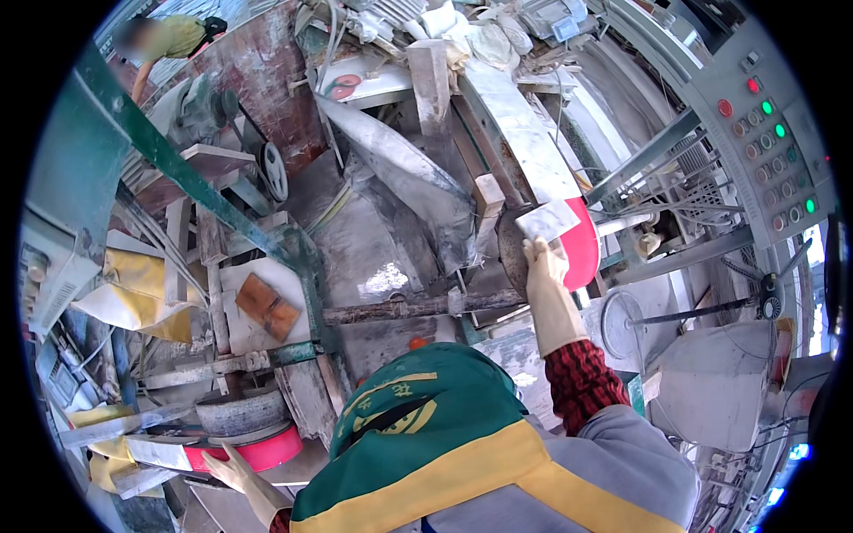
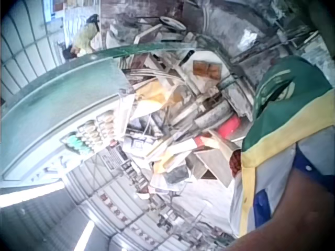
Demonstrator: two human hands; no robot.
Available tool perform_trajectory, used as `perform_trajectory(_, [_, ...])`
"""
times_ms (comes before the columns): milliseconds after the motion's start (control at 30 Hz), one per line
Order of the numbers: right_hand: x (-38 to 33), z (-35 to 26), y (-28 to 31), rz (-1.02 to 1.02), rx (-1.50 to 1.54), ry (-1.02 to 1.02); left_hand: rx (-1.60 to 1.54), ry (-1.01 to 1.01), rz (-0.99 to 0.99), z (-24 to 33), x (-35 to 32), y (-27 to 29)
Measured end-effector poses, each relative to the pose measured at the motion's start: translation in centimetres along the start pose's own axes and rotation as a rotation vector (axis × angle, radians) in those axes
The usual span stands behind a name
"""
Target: The person repeatedly picks up small rectangular tiles and rubs their edges against a moving sanding belt on a machine. They handle the tiles one at a time, flipping them to sand different sides, and occasionally inspect the edges before placing them back on the machine.
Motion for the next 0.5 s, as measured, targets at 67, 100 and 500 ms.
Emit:
perform_trajectory(67, [3.4,0.6,2.6,0.105,0.017,0.017,0.026,0.055,-0.047,-2.7,0.9,-3.3])
perform_trajectory(100, [4.3,0.2,3.2,0.125,-0.012,0.024,0.046,0.058,-0.027,-3.1,0.9,-3.7])
perform_trajectory(500, [10.4,-1.6,3.9,-0.093,-0.831,-0.252,0.161,0.103,-0.118,-2.9,0.8,-4.1])
Point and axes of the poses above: each hand's wrist, its own x-axis towards the middle knuckle, its own y-axis out of the back of the hand, z = x × y, the point moved 6 cm from there along x, towards the middle knuckle, and after that the axes turned 12 degrees about -z, right-handed, at the moved point
